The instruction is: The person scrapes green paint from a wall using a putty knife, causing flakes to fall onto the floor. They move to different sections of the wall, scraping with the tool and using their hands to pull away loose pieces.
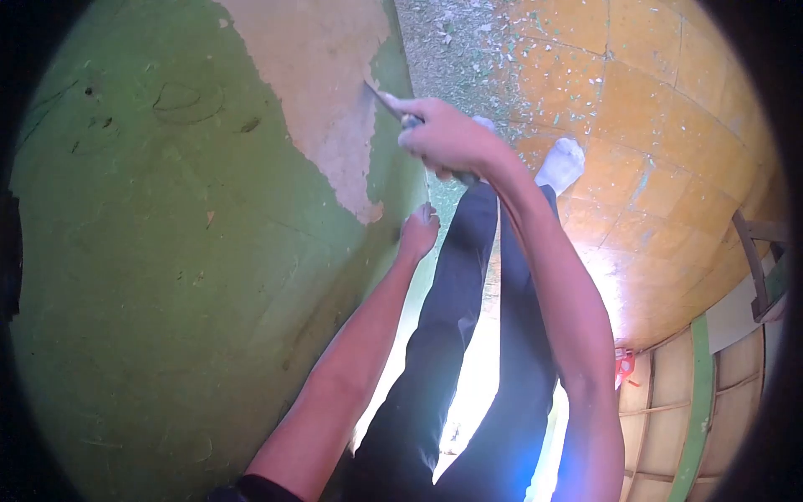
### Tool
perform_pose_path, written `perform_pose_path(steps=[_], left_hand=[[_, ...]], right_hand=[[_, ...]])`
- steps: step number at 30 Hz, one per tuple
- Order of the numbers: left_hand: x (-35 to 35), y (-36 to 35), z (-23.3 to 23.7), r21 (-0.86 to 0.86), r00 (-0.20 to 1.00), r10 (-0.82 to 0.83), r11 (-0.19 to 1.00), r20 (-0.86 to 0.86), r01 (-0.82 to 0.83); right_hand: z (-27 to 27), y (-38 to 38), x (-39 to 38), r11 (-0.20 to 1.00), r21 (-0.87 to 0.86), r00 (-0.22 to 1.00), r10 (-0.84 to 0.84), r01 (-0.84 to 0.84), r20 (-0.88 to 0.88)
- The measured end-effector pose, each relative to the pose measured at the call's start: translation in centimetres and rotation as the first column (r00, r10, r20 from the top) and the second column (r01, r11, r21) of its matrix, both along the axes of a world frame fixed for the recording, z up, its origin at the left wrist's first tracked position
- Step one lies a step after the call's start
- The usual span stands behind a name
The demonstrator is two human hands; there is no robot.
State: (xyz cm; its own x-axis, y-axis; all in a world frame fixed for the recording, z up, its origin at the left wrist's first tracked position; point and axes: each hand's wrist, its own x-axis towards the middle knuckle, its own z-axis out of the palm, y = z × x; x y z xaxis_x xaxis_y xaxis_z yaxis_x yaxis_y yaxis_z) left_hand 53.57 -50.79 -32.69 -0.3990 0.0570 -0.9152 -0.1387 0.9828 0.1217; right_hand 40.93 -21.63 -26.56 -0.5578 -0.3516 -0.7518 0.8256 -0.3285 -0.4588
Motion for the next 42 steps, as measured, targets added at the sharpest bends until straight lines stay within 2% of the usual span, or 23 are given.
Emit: perform_pose_path(steps=[1,2,3,4,7,11,18,19,22,23,26,27,30,32,35,38,41,42], left_hand=[[-0.2,1.2,0.3,0.003,0.999,-0.051,0.999,-0.017,0.051],[-0.2,1.6,0.7,0.012,1.000,0.006,1.000,-0.019,-0.006],[-0.7,1.9,0.9,0.021,0.997,0.067,0.998,-0.031,-0.067],[-1.1,2.2,1.1,0.028,0.990,0.134,0.991,-0.047,-0.133],[-2.0,3.3,1.5,-0.019,0.994,0.096,0.995,-0.052,-0.097],[-1.2,2.9,0.6,0.006,0.999,0.024,1.000,-0.048,-0.024],[-2.8,2.8,0.2,-0.010,1.000,-0.012,1.000,0.024,0.013],[-2.4,3.2,0.2,-0.008,0.999,-0.020,1.000,0.042,0.020],[-2.3,3.4,0.3,0.000,1.000,0.007,1.000,0.005,-0.007],[-2.1,3.3,0.6,-0.006,1.000,0.018,1.000,0.023,-0.018],[-3.4,3.5,-1.0,0.002,1.000,0.015,1.000,0.025,-0.015],[-3.2,3.3,-1.0,-0.015,1.000,0.002,1.000,0.019,-0.001],[-2.2,3.6,-1.0,0.048,1.000,0.008,0.999,-0.015,-0.008],[-2.4,3.0,-1.5,0.069,0.998,-0.005,0.998,-0.068,0.009],[-3.1,3.1,-1.5,0.068,1.000,0.021,0.997,0.005,-0.022],[-3.5,3.8,-1.6,0.059,1.000,-0.018,0.998,0.005,0.017],[-2.9,3.6,-1.9,0.115,0.999,0.001,0.993,-0.036,0.003],[-3.4,3.6,-1.7,0.146,0.998,0.014,0.989,-0.059,-0.005]], right_hand=[[-2.1,0.3,-0.5,1.000,0.020,1.000,0.009,-0.008,-0.022],[-3.7,0.5,-0.6,0.999,0.038,0.999,0.011,-0.010,-0.035],[-3.8,0.8,-1.3,0.999,-0.046,1.000,0.018,-0.018,0.010],[-3.3,1.0,-1.3,0.999,-0.037,1.000,0.017,-0.017,-0.001],[-0.7,0.2,0.6,0.997,-0.067,1.000,-0.025,0.024,-0.014],[-6.3,0.3,-0.4,0.999,-0.031,0.997,-0.022,0.020,-0.069],[-1.6,1.3,0.3,0.997,-0.046,0.998,0.057,-0.057,0.017],[-3.6,0.8,0.3,0.999,-0.052,1.000,-0.018,0.017,-0.025],[-6.4,0.4,-0.1,0.999,-0.041,0.999,-0.031,0.032,0.026],[-6.2,-0.6,0.4,0.998,0.033,0.999,-0.047,0.047,-0.005],[-1.5,-0.3,0.1,0.998,-0.015,0.998,-0.059,0.059,-0.017],[-1.2,0.5,-0.1,1.000,-0.004,0.999,-0.005,0.005,0.042],[-6.6,0.3,-0.6,0.997,0.083,1.000,-0.003,0.005,-0.024],[-7.5,-0.2,-1.3,0.998,0.060,1.000,-0.027,0.028,-0.011],[-2.7,0.5,-0.5,0.997,0.064,0.999,-0.031,0.033,-0.028],[-0.1,1.9,-0.8,0.999,-0.032,0.999,0.041,-0.042,-0.018],[-4.8,0.9,-1.0,0.998,0.071,0.999,0.004,-0.002,-0.037],[-5.0,1.1,-1.2,1.000,0.016,1.000,-0.025,0.025,-0.009]])
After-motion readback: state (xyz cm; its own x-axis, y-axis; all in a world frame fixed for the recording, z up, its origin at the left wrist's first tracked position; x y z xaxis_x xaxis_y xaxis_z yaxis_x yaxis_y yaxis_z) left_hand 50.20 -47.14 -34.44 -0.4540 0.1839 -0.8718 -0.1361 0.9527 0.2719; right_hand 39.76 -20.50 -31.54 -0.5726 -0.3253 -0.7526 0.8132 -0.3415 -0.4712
